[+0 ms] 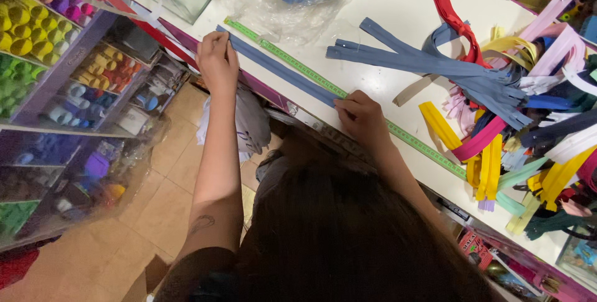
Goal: The person picks up zippers from a large pile and measures each one against a tape measure fixed to a counter before placing them to the side.
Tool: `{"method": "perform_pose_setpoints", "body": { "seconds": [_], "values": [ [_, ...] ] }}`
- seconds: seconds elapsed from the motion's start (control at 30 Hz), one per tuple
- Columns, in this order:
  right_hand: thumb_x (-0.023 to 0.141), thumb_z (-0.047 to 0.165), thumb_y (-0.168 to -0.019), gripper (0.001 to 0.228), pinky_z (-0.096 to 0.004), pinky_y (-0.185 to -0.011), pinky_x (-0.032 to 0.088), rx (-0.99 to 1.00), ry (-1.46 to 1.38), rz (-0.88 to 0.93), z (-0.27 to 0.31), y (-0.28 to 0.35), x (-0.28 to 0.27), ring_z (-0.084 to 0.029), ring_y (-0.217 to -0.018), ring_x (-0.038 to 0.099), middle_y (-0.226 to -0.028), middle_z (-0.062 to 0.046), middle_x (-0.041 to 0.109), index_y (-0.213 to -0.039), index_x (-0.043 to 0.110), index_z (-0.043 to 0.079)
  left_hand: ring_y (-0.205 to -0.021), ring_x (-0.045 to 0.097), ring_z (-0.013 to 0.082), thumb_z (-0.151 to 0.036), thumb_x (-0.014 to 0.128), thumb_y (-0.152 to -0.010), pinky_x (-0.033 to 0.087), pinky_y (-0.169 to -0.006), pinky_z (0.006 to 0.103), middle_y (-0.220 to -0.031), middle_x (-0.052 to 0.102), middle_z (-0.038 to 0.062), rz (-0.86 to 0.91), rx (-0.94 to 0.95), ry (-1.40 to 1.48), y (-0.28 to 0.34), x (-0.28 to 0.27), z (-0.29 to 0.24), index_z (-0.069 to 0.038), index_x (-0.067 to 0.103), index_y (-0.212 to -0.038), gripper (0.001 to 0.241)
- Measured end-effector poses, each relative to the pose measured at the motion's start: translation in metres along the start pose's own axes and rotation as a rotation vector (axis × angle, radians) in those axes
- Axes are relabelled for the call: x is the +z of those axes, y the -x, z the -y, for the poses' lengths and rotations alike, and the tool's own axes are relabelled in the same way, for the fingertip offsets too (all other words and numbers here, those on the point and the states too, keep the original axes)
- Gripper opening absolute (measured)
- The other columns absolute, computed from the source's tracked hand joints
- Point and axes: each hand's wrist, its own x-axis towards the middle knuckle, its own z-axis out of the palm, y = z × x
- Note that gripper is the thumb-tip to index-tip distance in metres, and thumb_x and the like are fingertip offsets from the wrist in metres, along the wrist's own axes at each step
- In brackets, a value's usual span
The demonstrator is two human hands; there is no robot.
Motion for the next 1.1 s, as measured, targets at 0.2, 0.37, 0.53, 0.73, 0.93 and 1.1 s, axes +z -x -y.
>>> {"method": "perform_pose_setpoints", "body": {
  "seconds": [0.2,0.37,0.53,0.73,0.93,1.1],
  "values": [
    [0.07,0.003,-0.087,0.008,-0.034,-0.055,0.047,-0.039,0.063,-0.022,0.007,0.002,-0.001,-0.023,-0.064,0.058,-0.088,-0.009,0.058,-0.095,0.073,0.006,-0.084,0.059,0.0249,-0.008,0.069,-0.089,0.043,-0.069,0.0366,-0.097,0.066,0.002,0.028,-0.061,0.003,-0.005,0.021,0.016,-0.009,0.077,-0.095,0.01],
    [0.067,0.006,-0.091,0.002,-0.033,-0.051,0.041,-0.033,0.091,-0.017,0.01,0.002,-0.002,-0.019,-0.063,0.052,-0.092,-0.006,0.051,-0.091,0.069,0.006,-0.082,0.054,0.0237,-0.012,0.074,-0.086,0.041,-0.063,0.0372,-0.094,0.065,-0.003,0.007,-0.06,-0.069,-0.007,0.037,0.026,-0.012,0.079,-0.091,0.007],
    [0.069,0.007,-0.09,0.002,-0.031,-0.055,0.045,-0.054,0.017,-0.038,0.001,0.004,-0.001,-0.017,-0.063,0.052,-0.092,-0.006,0.049,-0.092,0.07,0.005,-0.084,0.055,0.0222,-0.014,0.072,-0.086,0.04,-0.069,0.0381,-0.095,0.065,-0.004,0.01,-0.101,-0.131,-0.006,0.041,0.027,-0.015,0.079,-0.093,0.011],
    [0.073,0.005,-0.086,0.002,-0.03,-0.057,0.044,0.015,-0.023,-0.064,0.005,0.002,-0.002,-0.015,-0.063,0.051,-0.087,-0.004,0.048,-0.088,0.074,0.006,-0.087,0.056,0.0229,-0.014,0.073,-0.088,0.041,-0.068,0.0401,-0.098,0.064,-0.004,0.019,-0.082,-0.157,-0.002,0.041,0.029,-0.016,0.079,-0.097,0.011],
    [0.075,0.003,-0.083,0.003,-0.032,-0.06,0.047,-0.021,0.011,-0.07,-0.003,0.002,0.001,-0.019,-0.071,0.055,-0.085,-0.006,0.051,-0.085,0.073,0.003,-0.084,0.055,0.023,-0.013,0.071,-0.087,0.04,-0.067,0.0404,-0.098,0.064,-0.004,0.006,-0.071,-0.162,-0.003,0.038,0.027,-0.016,0.078,-0.096,0.012],
    [0.074,0.004,-0.084,0.004,-0.032,-0.058,0.046,0.017,0.02,-0.088,0.001,0.002,0.002,-0.018,-0.069,0.055,-0.087,-0.005,0.051,-0.083,0.071,0.004,-0.085,0.056,0.0233,-0.014,0.07,-0.087,0.041,-0.067,0.0405,-0.098,0.064,-0.003,0.0,-0.065,-0.147,-0.003,0.038,0.026,-0.016,0.077,-0.095,0.01]
  ]
}}
